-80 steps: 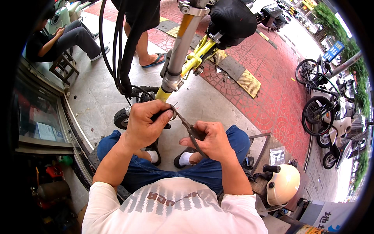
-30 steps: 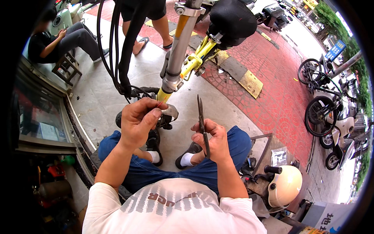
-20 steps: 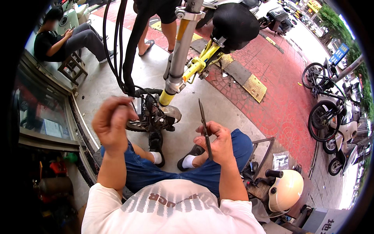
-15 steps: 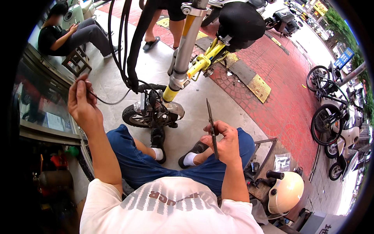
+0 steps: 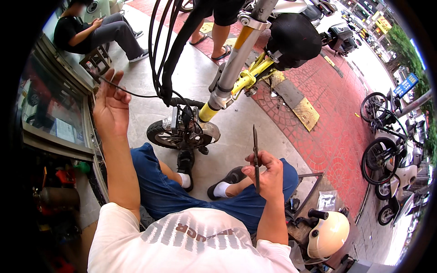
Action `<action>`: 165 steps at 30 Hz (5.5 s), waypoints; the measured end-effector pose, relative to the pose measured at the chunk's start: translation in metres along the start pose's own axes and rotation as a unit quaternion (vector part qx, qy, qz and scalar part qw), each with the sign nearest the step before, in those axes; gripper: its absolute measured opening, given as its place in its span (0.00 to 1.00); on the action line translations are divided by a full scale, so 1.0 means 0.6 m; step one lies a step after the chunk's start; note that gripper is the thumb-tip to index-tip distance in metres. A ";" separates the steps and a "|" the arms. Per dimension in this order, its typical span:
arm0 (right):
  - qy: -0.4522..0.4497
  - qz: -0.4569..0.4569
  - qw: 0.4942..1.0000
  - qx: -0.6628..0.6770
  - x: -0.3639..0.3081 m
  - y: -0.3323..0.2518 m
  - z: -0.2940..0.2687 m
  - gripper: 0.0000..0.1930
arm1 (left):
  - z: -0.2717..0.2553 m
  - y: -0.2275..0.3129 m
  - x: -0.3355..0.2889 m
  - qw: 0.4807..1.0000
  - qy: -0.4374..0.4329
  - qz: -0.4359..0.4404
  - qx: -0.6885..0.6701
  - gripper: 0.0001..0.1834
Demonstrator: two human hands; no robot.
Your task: The person repairs the wiring and components on a bicycle's handlebars using a pair of pliers and a zip tie.
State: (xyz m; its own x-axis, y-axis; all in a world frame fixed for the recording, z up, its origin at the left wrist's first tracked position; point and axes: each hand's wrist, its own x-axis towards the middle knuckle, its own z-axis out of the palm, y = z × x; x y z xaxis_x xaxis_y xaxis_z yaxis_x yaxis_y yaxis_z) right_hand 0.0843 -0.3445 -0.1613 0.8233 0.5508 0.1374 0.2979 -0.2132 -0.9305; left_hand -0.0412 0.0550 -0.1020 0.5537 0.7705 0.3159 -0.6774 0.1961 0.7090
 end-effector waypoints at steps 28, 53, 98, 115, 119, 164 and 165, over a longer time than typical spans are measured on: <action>-0.042 -0.086 0.988 -0.122 0.000 -0.012 0.040 0.25 | 0.103 -0.165 -0.251 0.935 -0.111 -0.335 -0.018 0.06; 0.028 -0.054 0.987 0.150 0.060 -0.051 0.122 0.11 | 0.113 -0.156 -0.219 0.921 -0.159 -0.356 -0.022 0.07; 0.195 0.129 0.952 -0.199 -0.199 -0.008 -0.161 0.23 | -0.154 -0.495 -0.383 0.598 -0.323 -0.344 0.648 0.42; 0.279 0.444 0.732 -0.435 -0.565 0.093 -0.225 0.19 | -0.076 -0.470 -0.402 0.658 -0.312 -0.469 0.499 0.24; 0.360 0.333 0.747 -0.450 -0.541 0.153 -0.211 0.15 | -0.096 -0.468 -0.402 0.655 -0.324 -0.479 0.487 0.23; 0.812 0.280 0.476 -0.192 -0.765 0.194 -0.946 0.17 | -0.081 -0.540 -0.387 0.596 -0.353 -0.520 0.500 0.21; 0.756 0.385 0.442 -0.291 -0.772 0.190 -0.950 0.21 | -0.080 -0.543 -0.386 0.593 -0.360 -0.521 0.497 0.22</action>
State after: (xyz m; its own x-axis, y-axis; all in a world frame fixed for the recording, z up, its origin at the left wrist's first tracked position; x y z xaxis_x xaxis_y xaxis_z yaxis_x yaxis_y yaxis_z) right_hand 0.0124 -1.0838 -0.1375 0.0387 -0.9409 0.3365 -0.6404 -0.2819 -0.7145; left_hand 0.0280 -0.1583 -0.4367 0.7268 0.0159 -0.6867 0.6363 -0.3920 0.6644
